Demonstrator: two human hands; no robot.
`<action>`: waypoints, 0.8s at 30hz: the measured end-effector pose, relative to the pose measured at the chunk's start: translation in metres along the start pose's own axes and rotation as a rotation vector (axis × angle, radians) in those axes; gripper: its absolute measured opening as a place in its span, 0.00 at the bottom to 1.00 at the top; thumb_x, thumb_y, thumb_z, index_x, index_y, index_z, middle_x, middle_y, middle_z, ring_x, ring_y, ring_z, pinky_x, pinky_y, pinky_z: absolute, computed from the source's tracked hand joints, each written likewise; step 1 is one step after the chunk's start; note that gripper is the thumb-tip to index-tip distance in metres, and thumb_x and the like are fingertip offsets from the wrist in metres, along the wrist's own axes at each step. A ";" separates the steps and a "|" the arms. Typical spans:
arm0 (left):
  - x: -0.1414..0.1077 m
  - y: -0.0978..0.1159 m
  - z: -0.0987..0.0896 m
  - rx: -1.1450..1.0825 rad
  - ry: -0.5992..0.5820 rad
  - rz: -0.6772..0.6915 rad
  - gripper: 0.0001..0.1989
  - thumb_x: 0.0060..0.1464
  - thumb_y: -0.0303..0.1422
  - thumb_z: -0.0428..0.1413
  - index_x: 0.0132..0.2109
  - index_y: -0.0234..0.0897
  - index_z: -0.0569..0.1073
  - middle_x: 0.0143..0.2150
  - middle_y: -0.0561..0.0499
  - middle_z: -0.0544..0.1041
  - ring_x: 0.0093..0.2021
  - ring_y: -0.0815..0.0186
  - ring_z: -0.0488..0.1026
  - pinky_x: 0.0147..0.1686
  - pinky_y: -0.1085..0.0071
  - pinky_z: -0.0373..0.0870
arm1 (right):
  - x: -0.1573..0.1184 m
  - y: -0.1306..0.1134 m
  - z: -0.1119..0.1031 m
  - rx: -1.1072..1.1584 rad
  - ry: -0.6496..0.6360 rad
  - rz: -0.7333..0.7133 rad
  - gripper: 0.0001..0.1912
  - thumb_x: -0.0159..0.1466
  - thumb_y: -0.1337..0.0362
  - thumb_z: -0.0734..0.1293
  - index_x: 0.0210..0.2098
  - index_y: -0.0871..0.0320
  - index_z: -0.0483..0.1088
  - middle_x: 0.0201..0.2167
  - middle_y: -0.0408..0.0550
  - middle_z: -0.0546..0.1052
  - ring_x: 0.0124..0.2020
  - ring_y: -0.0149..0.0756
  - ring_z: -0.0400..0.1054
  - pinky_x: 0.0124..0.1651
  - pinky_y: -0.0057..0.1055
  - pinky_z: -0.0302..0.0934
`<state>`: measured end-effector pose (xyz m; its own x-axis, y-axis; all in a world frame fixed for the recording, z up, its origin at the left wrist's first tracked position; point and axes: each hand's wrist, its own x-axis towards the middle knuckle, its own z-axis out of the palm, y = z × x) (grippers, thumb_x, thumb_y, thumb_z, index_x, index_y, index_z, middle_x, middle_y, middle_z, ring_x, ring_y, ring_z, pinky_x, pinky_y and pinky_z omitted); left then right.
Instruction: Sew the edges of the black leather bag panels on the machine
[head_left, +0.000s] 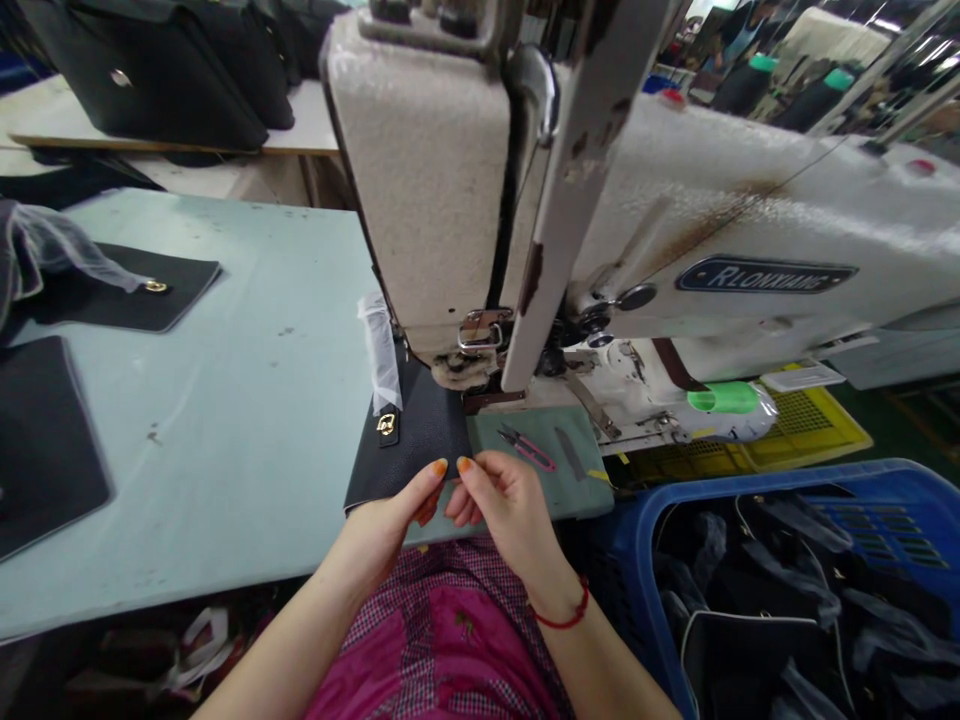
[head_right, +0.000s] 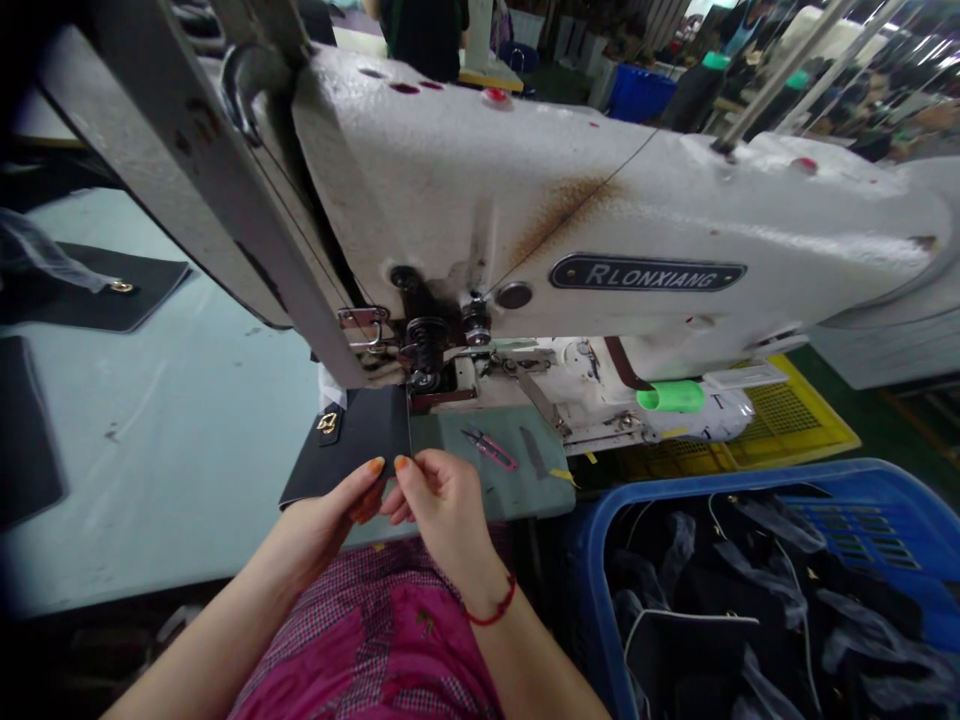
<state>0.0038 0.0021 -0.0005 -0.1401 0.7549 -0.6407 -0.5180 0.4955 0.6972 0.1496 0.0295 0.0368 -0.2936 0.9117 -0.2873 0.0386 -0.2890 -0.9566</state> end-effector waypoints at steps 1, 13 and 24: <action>0.000 0.000 -0.002 0.038 -0.015 -0.028 0.17 0.42 0.39 0.69 0.19 0.34 0.73 0.16 0.53 0.68 0.20 0.68 0.63 0.24 0.71 0.63 | 0.000 0.000 0.000 0.001 0.002 -0.004 0.22 0.66 0.50 0.64 0.24 0.60 0.68 0.19 0.44 0.76 0.18 0.26 0.68 0.23 0.21 0.58; 0.006 0.001 0.000 0.031 0.031 -0.117 0.23 0.30 0.45 0.72 0.25 0.28 0.79 0.28 0.46 0.78 0.32 0.64 0.71 0.35 0.69 0.69 | 0.007 0.005 0.003 0.079 0.034 -0.015 0.21 0.64 0.50 0.65 0.24 0.60 0.68 0.18 0.43 0.75 0.17 0.26 0.67 0.22 0.21 0.61; 0.026 0.021 0.006 0.055 0.042 -0.068 0.24 0.27 0.47 0.73 0.26 0.31 0.79 0.27 0.50 0.77 0.32 0.67 0.69 0.36 0.71 0.68 | 0.032 -0.002 0.003 0.088 0.016 -0.066 0.20 0.65 0.53 0.65 0.22 0.60 0.67 0.18 0.44 0.74 0.17 0.25 0.65 0.23 0.21 0.60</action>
<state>-0.0054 0.0346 -0.0002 -0.1419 0.7011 -0.6988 -0.4803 0.5685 0.6679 0.1368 0.0586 0.0296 -0.2771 0.9341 -0.2250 -0.0648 -0.2518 -0.9656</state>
